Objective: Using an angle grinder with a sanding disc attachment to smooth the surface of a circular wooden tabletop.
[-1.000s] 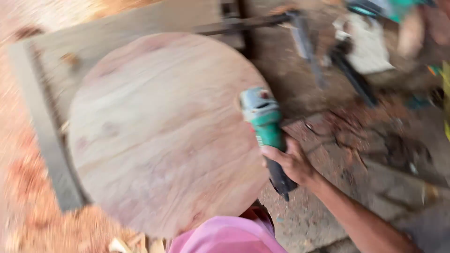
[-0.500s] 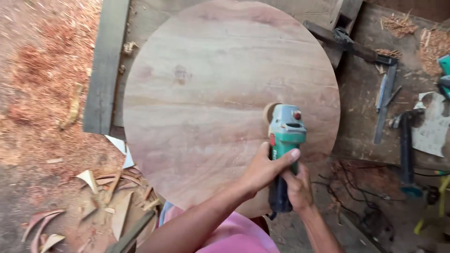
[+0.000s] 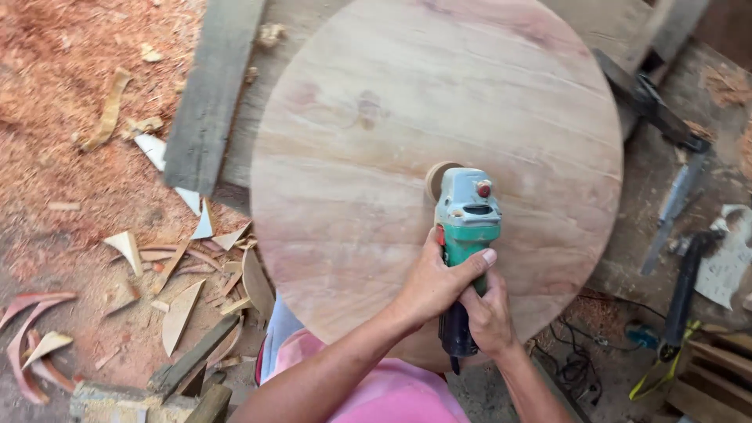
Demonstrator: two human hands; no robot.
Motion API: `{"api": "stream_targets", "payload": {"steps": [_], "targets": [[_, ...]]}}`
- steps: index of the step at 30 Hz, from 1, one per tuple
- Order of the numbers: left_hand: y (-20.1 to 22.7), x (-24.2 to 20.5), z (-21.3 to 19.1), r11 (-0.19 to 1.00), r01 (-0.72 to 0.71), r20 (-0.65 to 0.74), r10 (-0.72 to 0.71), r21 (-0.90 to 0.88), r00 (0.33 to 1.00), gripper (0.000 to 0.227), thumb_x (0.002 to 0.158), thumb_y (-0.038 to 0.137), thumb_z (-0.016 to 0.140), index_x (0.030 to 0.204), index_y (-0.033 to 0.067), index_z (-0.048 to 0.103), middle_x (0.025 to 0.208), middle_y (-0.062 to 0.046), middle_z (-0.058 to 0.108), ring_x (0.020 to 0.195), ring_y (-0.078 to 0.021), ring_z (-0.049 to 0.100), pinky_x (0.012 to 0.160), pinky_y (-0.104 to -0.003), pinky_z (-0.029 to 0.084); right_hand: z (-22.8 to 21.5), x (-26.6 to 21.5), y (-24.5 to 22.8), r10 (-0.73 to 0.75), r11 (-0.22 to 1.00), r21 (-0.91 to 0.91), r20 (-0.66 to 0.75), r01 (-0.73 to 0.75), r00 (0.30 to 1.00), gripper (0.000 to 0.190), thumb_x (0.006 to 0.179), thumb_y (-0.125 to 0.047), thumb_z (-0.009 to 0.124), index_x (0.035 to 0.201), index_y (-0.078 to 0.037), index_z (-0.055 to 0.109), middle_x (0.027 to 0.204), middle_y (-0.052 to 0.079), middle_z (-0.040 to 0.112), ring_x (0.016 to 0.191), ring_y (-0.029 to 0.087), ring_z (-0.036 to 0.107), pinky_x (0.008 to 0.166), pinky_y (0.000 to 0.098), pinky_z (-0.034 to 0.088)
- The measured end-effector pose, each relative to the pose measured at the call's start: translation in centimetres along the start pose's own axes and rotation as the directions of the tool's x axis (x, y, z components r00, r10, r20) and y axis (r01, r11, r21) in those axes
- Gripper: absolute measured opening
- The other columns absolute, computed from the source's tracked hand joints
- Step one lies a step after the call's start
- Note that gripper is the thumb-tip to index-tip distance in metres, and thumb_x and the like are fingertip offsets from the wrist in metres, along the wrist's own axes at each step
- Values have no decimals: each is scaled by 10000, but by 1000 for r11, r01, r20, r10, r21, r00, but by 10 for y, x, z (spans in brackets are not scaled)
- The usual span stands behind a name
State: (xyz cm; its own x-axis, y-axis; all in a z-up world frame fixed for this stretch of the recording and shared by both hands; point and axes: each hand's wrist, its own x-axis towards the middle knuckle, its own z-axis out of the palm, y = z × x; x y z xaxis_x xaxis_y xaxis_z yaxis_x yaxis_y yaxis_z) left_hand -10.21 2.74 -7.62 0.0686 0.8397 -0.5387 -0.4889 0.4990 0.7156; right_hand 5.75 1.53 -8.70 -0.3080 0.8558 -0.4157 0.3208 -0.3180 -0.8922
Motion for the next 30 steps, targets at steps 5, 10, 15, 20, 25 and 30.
{"api": "stream_targets", "payload": {"steps": [5, 10, 15, 20, 25, 30], "targets": [[11, -6, -31, 993, -85, -82, 79, -82, 994, 627, 858, 363, 771, 1325, 18, 533, 1181, -81, 662, 1068, -143, 622, 936, -326, 533, 27, 16, -7, 47, 998, -34, 62, -45, 997, 450, 988, -291, 626, 1295, 37, 601, 1173, 86, 692, 1057, 166, 658, 919, 335, 535], [35, -13, -60, 988, -79, -149, 59, -133, 987, 603, 847, 350, 760, 1304, 26, 535, 1163, -80, 665, 1056, -142, 627, 924, -328, 539, 55, 35, -20, 38, 996, -81, 131, -28, 991, 472, 985, -324, 649, 1295, 29, 604, 1157, 83, 706, 1050, 165, 661, 915, 341, 540], [45, -16, -90, 960, -135, -208, 84, -246, 975, 608, 870, 332, 752, 1336, 30, 504, 1202, -78, 640, 1099, -142, 611, 960, -328, 524, 83, 54, -35, 32, 990, -139, 174, -7, 984, 559, 948, -395, 680, 1318, 12, 582, 1167, 74, 706, 1065, 164, 659, 926, 341, 540], [55, -22, -119, 940, -202, -280, 122, -275, 952, 617, 882, 319, 753, 1368, 30, 508, 1223, -72, 641, 1103, -144, 608, 971, -322, 515, 115, 72, -58, 45, 987, -159, 286, 1, 957, 537, 942, -366, 695, 1308, 14, 597, 1163, 78, 707, 1058, 166, 661, 927, 348, 545], [59, -36, -143, 917, -252, -344, 138, -310, 929, 592, 897, 285, 753, 1372, 27, 510, 1217, -78, 639, 1089, -151, 609, 969, -325, 519, 148, 80, -80, 101, 975, -222, 326, -28, 940, 479, 937, -306, 683, 1305, -12, 594, 1132, 74, 703, 1029, 164, 659, 911, 347, 552], [59, -43, -148, 918, -233, -361, 109, -322, 926, 557, 900, 255, 733, 1368, 56, 506, 1215, -68, 640, 1099, -146, 620, 966, -324, 519, 157, 80, -96, 120, 951, -310, 340, -10, 933, 524, 882, -282, 713, 1322, -42, 557, 1118, 94, 709, 1029, 180, 660, 910, 360, 546]]}}
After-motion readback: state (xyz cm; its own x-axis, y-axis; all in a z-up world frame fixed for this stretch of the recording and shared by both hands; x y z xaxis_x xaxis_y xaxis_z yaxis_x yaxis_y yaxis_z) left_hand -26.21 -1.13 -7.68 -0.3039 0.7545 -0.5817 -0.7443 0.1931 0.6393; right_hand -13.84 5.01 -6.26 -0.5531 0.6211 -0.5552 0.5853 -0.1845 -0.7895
